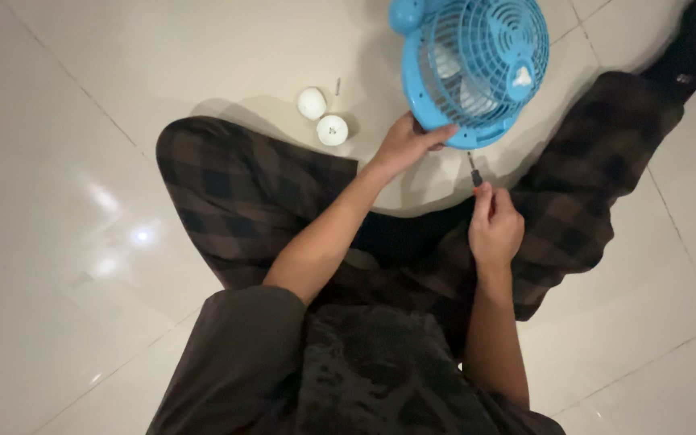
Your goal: The person assembles a small blue electric fan by hand, using a screwdriver to secure screws into the fan's base and attaching two white circular components to the front. The person sits on the floor and works methodically to complete the assembly.
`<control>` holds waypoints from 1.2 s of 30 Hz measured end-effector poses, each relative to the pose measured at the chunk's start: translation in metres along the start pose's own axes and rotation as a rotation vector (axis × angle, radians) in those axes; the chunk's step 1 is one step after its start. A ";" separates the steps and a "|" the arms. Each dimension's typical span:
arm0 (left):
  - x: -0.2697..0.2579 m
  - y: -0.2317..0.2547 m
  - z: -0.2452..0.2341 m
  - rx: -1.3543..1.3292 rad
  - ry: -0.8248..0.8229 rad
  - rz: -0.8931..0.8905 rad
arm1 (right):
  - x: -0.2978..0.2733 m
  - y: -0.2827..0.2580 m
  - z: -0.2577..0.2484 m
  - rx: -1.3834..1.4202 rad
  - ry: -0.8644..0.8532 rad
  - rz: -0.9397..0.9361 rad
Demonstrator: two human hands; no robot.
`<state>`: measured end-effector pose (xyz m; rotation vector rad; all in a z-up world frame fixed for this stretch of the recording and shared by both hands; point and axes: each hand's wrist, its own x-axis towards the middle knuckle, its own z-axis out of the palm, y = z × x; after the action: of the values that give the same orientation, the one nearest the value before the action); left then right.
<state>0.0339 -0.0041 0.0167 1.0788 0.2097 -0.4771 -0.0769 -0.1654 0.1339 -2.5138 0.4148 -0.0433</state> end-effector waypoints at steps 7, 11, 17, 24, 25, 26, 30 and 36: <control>0.007 0.087 -0.012 -0.087 -0.088 -0.043 | 0.001 0.010 0.005 0.191 0.130 -0.018; 0.012 0.126 -0.022 -0.214 -0.126 -0.067 | 0.002 0.008 0.007 0.178 0.125 0.051; 0.014 0.155 -0.026 -0.368 -0.098 -0.174 | 0.003 0.008 0.005 0.182 0.123 0.035; 0.016 0.164 -0.034 -0.519 -0.091 -0.237 | 0.002 0.007 0.005 0.186 0.128 0.033; 0.018 0.164 -0.037 -0.566 -0.090 -0.241 | 0.002 0.008 0.005 0.187 0.135 0.028; 0.020 0.163 -0.040 -0.612 -0.088 -0.245 | 0.001 0.009 0.005 0.178 0.131 0.033; 0.030 0.170 -0.050 -0.769 -0.166 -0.293 | 0.003 0.009 0.005 0.170 0.126 0.033; 0.018 0.178 -0.044 -0.628 -0.207 -0.275 | 0.002 0.015 0.007 0.176 0.141 0.011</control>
<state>0.1360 0.0985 0.1301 0.3831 0.3013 -0.7069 -0.0787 -0.1740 0.1195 -2.3422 0.4613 -0.2433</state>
